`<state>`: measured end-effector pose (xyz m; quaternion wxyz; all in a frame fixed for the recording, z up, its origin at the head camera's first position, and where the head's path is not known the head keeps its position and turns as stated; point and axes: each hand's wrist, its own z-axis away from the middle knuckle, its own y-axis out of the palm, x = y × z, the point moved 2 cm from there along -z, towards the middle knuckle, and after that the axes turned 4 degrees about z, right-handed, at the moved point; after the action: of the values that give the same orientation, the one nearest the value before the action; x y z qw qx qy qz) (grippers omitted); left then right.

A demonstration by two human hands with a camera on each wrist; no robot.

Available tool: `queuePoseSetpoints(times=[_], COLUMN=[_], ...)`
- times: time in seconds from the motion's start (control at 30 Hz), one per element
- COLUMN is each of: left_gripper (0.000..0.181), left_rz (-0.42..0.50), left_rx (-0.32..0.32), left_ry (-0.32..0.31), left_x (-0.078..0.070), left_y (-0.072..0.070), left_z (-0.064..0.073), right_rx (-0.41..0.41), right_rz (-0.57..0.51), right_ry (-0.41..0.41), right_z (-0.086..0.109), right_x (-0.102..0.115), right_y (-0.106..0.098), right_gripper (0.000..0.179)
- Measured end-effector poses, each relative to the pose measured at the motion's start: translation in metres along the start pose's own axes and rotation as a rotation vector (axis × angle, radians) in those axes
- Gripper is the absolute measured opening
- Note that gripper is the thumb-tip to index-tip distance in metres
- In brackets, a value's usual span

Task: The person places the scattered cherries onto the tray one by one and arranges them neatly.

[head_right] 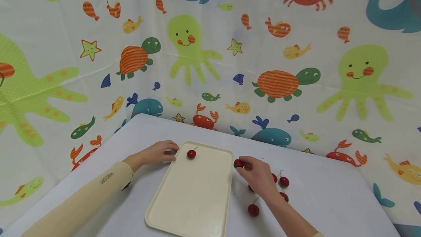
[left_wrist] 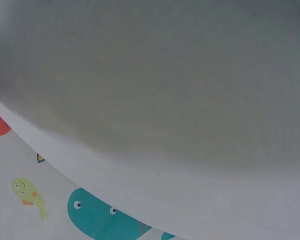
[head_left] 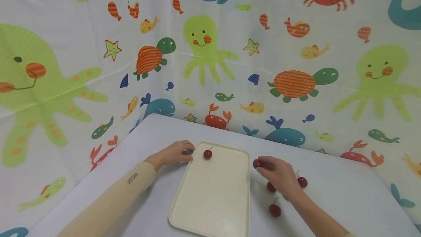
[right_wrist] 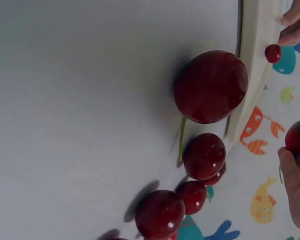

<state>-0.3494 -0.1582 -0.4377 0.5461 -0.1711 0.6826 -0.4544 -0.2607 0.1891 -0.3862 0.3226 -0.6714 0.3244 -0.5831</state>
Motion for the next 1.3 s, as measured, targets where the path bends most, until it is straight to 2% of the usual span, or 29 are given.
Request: queuePoseSetpoints(times=[0.3,0.67,0.87,1.3], left_gripper=[0.038,0.039,0.039,0.039], left_rz=[0.005,0.010,0.015,0.013], left_rx=[0.003,0.008,0.010,0.006], left_ry=[0.001,0.017,0.001,0.003], left_x=[-0.003,-0.006,-0.008,-0.005], left_y=[-0.001,0.001,0.000,-0.001], left_z=[0.001,0.007,0.009,0.013], right_rx=[-0.002,0.054,0.088,0.115], right_rz=[-0.037,-0.087,-0.066,0.004], right_ry=[-0.026,-0.001,-0.011,-0.092], right_z=[-0.018,-0.022,-0.024,-0.033], right_x=[0.014,0.029,0.037,0.052], right_y=[0.018,0.037,0.046,0.069], right_gripper=[0.039,0.040,0.040,0.037])
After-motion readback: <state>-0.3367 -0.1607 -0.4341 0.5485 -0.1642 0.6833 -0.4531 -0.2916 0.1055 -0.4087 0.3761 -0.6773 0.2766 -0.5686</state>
